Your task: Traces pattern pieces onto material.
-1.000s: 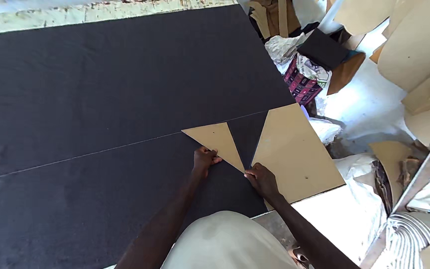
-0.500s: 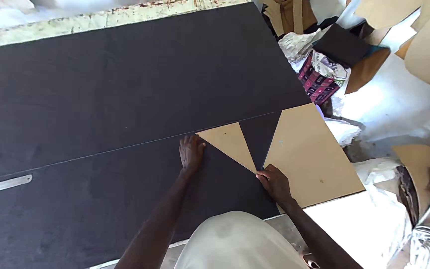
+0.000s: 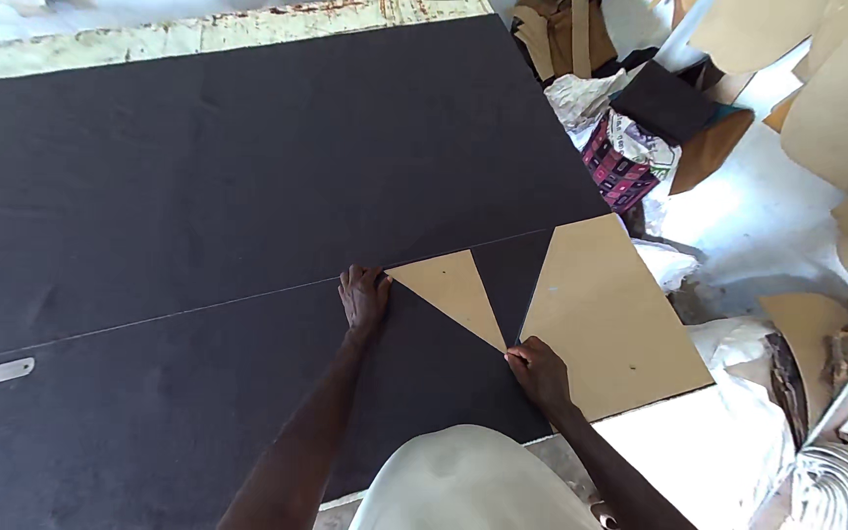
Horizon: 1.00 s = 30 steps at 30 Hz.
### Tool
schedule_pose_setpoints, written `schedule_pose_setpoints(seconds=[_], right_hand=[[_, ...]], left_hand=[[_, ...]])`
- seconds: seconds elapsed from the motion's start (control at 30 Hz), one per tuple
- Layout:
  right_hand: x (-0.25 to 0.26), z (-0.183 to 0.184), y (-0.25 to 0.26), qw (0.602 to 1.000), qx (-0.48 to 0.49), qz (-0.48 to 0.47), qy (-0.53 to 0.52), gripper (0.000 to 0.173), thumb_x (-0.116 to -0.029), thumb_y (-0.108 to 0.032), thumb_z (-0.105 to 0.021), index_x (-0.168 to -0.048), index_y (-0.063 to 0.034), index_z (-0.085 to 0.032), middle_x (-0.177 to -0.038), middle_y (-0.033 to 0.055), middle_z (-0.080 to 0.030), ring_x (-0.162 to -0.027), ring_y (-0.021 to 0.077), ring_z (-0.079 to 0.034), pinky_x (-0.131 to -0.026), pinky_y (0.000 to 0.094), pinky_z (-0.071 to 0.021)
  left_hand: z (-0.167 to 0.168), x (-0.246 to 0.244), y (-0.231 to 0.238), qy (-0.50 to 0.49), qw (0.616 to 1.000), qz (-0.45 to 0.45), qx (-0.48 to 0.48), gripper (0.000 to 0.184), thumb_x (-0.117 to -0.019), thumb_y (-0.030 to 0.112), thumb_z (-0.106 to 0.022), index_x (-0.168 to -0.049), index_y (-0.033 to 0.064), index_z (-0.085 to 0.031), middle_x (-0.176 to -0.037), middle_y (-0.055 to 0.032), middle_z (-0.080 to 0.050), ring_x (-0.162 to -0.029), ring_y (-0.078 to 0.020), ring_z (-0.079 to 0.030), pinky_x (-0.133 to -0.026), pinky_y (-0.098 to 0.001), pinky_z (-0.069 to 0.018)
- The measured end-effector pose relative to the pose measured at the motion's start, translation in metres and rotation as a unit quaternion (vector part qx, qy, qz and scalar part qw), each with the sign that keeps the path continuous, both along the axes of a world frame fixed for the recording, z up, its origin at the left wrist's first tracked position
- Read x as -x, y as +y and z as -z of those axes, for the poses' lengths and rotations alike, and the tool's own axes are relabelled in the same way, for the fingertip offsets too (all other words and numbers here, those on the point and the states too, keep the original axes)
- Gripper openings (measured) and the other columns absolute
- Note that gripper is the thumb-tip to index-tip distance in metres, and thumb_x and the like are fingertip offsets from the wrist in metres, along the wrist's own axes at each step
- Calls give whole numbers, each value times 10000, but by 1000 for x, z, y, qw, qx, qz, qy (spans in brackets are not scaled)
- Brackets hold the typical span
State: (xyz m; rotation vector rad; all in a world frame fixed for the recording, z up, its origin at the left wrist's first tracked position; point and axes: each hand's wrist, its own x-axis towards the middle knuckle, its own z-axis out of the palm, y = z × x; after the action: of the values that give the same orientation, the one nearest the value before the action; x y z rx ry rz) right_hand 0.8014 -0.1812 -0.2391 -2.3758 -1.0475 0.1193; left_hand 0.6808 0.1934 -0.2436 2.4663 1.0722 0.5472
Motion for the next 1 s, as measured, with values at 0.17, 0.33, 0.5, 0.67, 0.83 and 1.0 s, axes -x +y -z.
schedule_pose_setpoints(seconds=[0.17,0.33,0.5,0.67,0.83,1.0], right_hand=[[3,3,3,1000,-1,20,0,115,-945,-262,-714,-946,-175,-789,-899,28,-665,-808,191,-663,-658,417,-573],[4,1,4,1000,2,29,1,122,-951,-270,-716,-967,-175,-791,-922,32,-679,-840,201,-673,-685,428,-582],[4,3,5,1000,10,29,-3,129,-955,-277,-706,-969,-181,-790,-918,30,-679,-833,198,-671,-680,422,-581],[1,5,5,1000,8,26,-2,133,-955,-283,-703,-968,-184,-790,-920,24,-682,-833,193,-674,-675,426,-580],[0,12,2,1000,2,25,-3,150,-955,-307,-693,-972,-190,-785,-915,22,-683,-812,196,-675,-659,440,-581],[0,14,1,1000,-1,23,-6,150,-952,-302,-693,-966,-184,-786,-908,15,-689,-814,188,-678,-672,430,-582]], left_hand=[[1,-5,1,3,1000,-3,-3,283,-988,353,-667,-1165,151,-756,-1162,-151,-658,-1137,-392,-578,-912,-602,-463],[2,-8,1,2,1000,-4,-4,299,-1001,378,-636,-1165,158,-755,-1142,-158,-655,-1129,-397,-575,-904,-612,-456],[6,-9,3,-3,1000,-8,-6,285,-996,380,-640,-1150,167,-750,-1132,-135,-660,-1114,-385,-582,-879,-599,-464],[6,-11,3,-4,1000,-17,-13,272,-992,381,-646,-1143,183,-754,-1122,-123,-660,-1113,-370,-582,-886,-579,-464],[8,-12,2,-12,999,-21,-21,259,-988,382,-646,-1124,191,-757,-1087,-101,-661,-1098,-342,-588,-876,-555,-472],[7,-11,2,-5,1000,-26,-11,269,-987,378,-650,-1130,174,-754,-1100,-101,-663,-1108,-338,-589,-905,-554,-477]])
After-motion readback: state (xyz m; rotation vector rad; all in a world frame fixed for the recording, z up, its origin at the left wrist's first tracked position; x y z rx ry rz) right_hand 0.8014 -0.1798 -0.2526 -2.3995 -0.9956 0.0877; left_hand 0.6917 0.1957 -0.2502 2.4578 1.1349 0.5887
